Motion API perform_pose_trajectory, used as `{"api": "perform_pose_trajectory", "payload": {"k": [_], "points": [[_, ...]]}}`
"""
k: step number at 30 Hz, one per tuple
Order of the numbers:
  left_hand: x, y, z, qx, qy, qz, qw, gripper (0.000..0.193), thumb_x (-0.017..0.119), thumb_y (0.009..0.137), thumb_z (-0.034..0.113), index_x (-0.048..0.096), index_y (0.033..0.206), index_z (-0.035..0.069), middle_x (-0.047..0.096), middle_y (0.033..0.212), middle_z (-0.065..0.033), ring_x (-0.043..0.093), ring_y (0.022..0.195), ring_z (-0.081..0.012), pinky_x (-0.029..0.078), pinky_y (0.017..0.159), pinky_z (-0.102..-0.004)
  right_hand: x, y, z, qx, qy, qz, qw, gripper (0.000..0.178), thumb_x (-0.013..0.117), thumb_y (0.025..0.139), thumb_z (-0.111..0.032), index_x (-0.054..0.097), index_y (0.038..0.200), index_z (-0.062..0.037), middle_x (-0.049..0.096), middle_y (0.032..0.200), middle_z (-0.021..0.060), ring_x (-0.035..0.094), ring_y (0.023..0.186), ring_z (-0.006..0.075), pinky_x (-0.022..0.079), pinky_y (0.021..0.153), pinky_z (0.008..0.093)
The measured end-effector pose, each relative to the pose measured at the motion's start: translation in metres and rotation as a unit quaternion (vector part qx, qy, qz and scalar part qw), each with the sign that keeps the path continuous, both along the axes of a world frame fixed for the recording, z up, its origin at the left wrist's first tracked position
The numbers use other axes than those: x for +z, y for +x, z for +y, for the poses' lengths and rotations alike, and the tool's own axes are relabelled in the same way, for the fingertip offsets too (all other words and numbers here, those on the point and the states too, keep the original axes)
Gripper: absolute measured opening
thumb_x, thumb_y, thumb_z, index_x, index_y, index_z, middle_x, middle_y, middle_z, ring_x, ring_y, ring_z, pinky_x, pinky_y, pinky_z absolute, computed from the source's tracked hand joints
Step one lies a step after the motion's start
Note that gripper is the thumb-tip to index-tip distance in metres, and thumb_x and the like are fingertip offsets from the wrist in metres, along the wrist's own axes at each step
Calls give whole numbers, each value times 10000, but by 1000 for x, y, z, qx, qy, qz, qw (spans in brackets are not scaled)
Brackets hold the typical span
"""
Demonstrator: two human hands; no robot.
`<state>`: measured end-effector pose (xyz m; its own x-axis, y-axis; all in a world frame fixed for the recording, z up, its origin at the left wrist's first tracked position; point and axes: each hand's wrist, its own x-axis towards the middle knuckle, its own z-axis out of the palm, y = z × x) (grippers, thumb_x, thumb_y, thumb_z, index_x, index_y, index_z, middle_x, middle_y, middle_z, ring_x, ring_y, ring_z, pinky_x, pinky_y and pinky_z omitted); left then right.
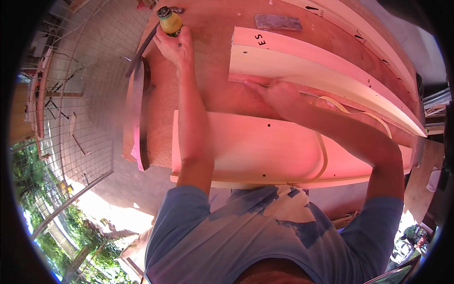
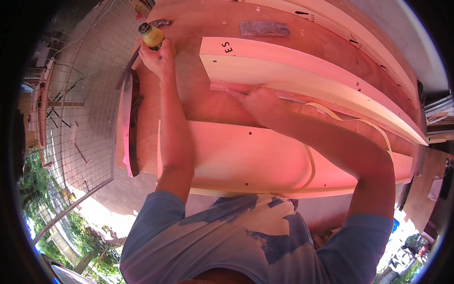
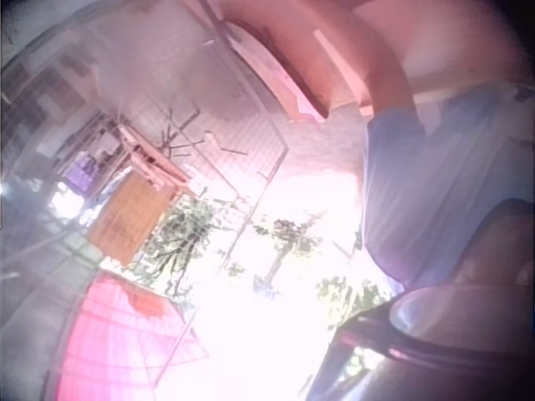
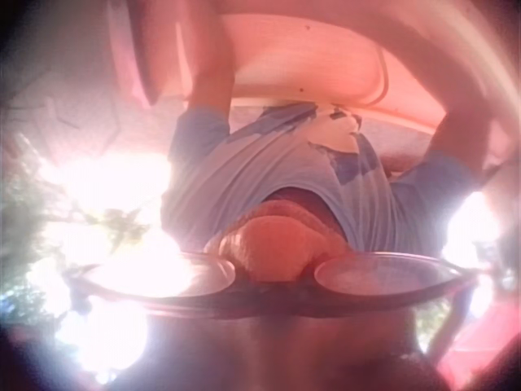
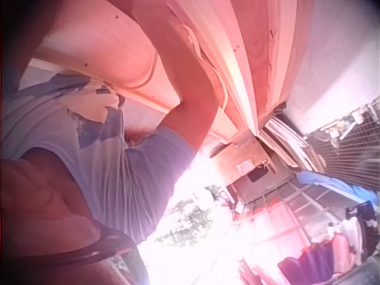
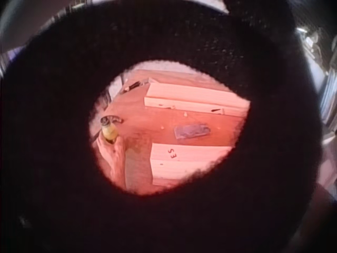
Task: The person assembles curved wooden parts by hand, aligning them and securing them with a yellow strap. They also handle a plastic bottle and a cloth during the process.
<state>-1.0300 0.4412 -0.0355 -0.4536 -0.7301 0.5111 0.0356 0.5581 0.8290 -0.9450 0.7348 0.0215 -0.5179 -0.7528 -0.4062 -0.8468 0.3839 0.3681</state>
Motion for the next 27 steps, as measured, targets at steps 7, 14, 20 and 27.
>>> {"api": "perform_pose_trajectory", "payload": {"k": [7, 14, 20, 27], "points": [[-3, 0, -2, 8, -19, -4, 1000, 614, 752, 738, 254, 594, 1256, -36, 582, 1097, -158, 627, 969, -326, 528, 833, -443, -4, 1, -50, -121, -81, -149, 978, 798, 581, 884, -49, 272, 1619, -45, 713, 775, 64, 680, 639, 225, 528, 551, 376], [-5, 0, -4, -3, -24, 11, 1000, 591, 750, 753, 240, 594, 1252, -35, 585, 1068, -158, 625, 934, -319, 527, 827, -439, -4, 13, -9, -217, -134, -169, 952, 812, 604, 853, -47, 285, 1598, 5, 689, 741, 126, 666, 626, 281, 518, 545, 435], [-6, 0, -3, -5, -25, 10, 1000, 586, 755, 748, 233, 599, 1249, -29, 582, 1069, -156, 627, 933, -321, 524, 835, -442, -11, 33, 37, -359, -290, -139, 876, 211, 532, 960, -122, 660, 1020, 35, 670, 712, 171, 650, 597, 290, 521, 536, 456], [1, 0, -1, 4, -15, -5, 1000, 580, 756, 742, 228, 599, 1236, -34, 581, 1068, -163, 622, 939, -332, 522, 834, -438, 5, 26, -9, -466, -244, -248, 814, 255, 521, 955, -156, 679, 949, 44, 682, 732, 173, 676, 637, 313, 535, 554, 458]]}}
